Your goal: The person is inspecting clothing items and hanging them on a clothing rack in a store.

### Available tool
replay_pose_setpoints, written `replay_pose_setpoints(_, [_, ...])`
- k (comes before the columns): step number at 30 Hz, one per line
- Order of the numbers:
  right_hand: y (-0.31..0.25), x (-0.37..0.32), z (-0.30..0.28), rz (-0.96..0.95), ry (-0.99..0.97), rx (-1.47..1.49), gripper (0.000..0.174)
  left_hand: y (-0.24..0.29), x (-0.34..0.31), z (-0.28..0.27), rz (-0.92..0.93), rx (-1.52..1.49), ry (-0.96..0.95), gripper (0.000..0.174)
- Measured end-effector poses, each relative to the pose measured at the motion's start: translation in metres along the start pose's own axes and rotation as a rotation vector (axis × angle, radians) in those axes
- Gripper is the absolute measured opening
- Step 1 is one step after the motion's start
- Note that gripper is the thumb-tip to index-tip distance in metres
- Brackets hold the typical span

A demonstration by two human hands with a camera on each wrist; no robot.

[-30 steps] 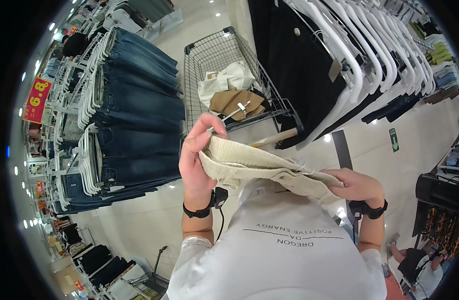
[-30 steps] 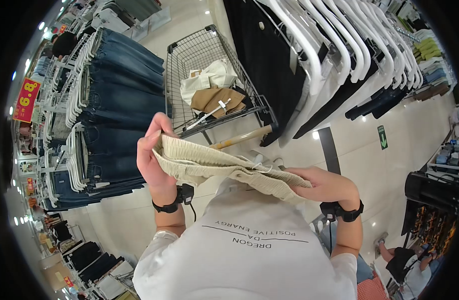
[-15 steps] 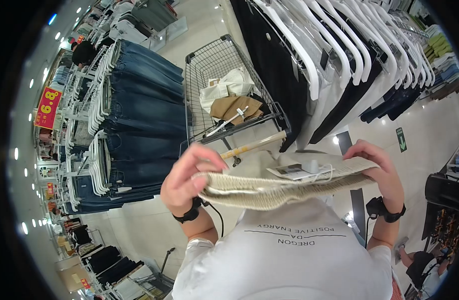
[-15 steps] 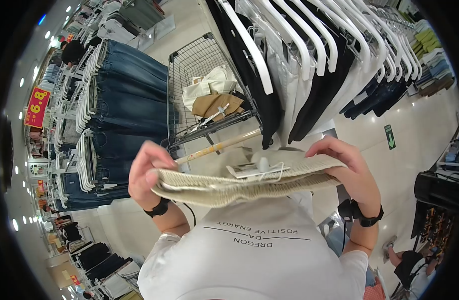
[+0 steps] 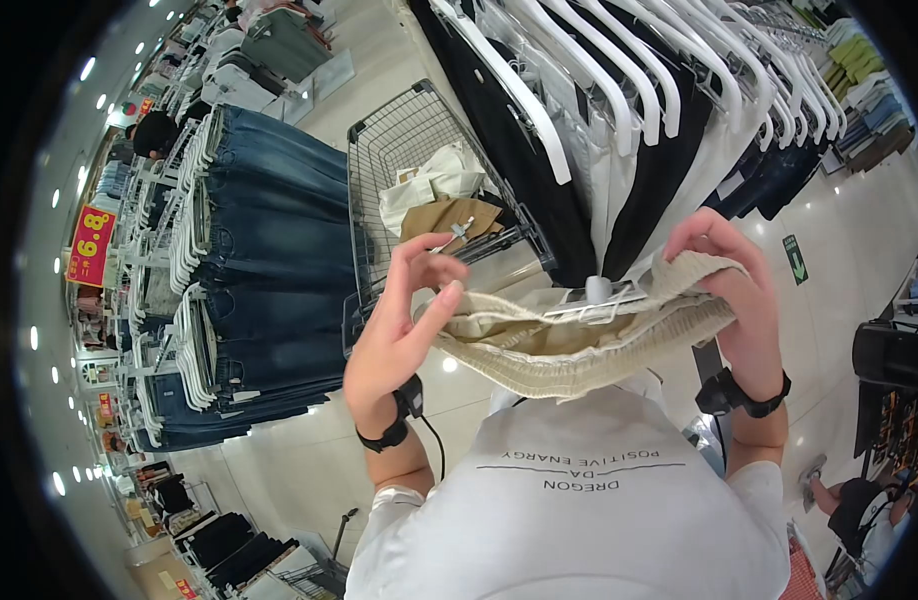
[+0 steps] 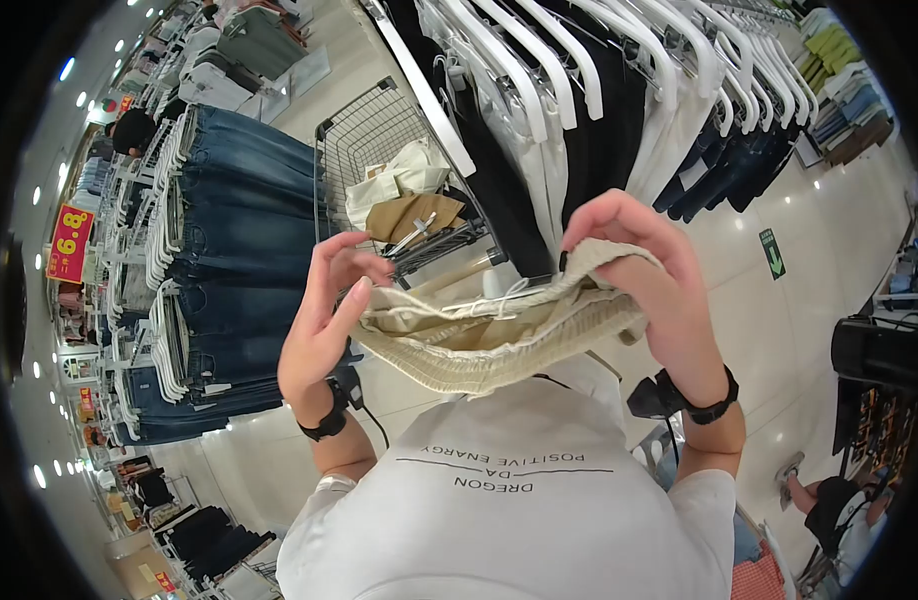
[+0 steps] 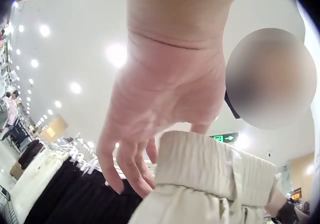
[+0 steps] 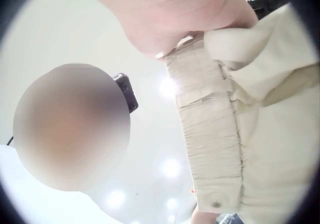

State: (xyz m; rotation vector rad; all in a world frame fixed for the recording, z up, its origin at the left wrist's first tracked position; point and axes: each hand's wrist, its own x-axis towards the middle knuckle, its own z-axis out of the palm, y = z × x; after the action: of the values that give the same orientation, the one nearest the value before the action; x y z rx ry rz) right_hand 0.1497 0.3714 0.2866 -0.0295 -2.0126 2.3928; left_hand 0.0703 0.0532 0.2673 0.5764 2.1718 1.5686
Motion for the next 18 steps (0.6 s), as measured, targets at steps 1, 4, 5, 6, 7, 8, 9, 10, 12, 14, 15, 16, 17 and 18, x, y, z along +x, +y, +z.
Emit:
replay_pose_setpoints(1, [0.001, 0.001, 0.002, -0.002, 0.002, 0.000, 0.024, -0.003, 0.003, 0.006, 0.137, 0.072, 0.099, 0.041])
replay_pose_setpoints(4, [0.007, 0.005, 0.003, -0.035, -0.005, 0.067, 0.020, 0.008, 0.004, 0.020, 0.461, 0.260, -0.050, 0.051])
replay_pose_setpoints(5, [0.007, 0.006, 0.006, -0.036, -0.002, 0.068, 0.020, 0.015, 0.003, 0.029, 0.527, 0.395, -0.090, 0.053])
replay_pose_setpoints(6, [0.006, 0.007, 0.010, -0.053, 0.039, 0.118, 0.021, 0.025, 0.000, 0.037, 0.540, 0.495, -0.106, 0.054])
replay_pose_setpoints(7, [0.006, 0.007, 0.013, -0.071, 0.081, 0.169, 0.022, 0.031, -0.002, 0.046, 0.553, 0.595, -0.122, 0.056])
replay_pose_setpoints(8, [0.006, 0.008, 0.014, -0.069, 0.085, 0.169, 0.022, 0.032, -0.004, 0.056, 0.554, 0.593, -0.125, 0.056])
replay_pose_setpoints(9, [0.007, 0.008, 0.015, -0.072, 0.099, 0.204, 0.022, 0.033, -0.005, 0.067, 0.567, 0.626, -0.085, 0.060])
replay_pose_setpoints(10, [0.007, 0.008, 0.015, -0.077, 0.114, 0.239, 0.023, 0.034, -0.005, 0.076, 0.581, 0.657, -0.044, 0.064])
replay_pose_setpoints(12, [0.011, 0.007, 0.017, -0.092, 0.129, 0.263, 0.023, 0.034, -0.007, 0.086, 0.636, 0.655, -0.035, 0.064])
replay_pose_setpoints(14, [0.014, 0.006, 0.018, -0.110, 0.144, 0.289, 0.023, 0.040, -0.009, 0.094, 0.692, 0.655, -0.025, 0.064])
replay_pose_setpoints(15, [0.015, 0.006, 0.019, -0.117, 0.166, 0.312, 0.023, 0.048, -0.010, 0.096, 0.641, 0.667, -0.074, 0.060])
replay_pose_setpoints(16, [0.015, 0.006, 0.019, -0.125, 0.189, 0.335, 0.023, 0.054, -0.011, 0.099, 0.591, 0.679, -0.123, 0.057])
replay_pose_setpoints(17, [0.015, 0.006, 0.020, -0.128, 0.190, 0.335, 0.023, 0.054, -0.011, 0.100, 0.595, 0.680, -0.124, 0.057])
replay_pose_setpoints(18, [0.016, 0.007, 0.021, -0.132, 0.208, 0.325, 0.023, 0.052, -0.010, 0.101, 0.577, 0.719, -0.076, 0.053])
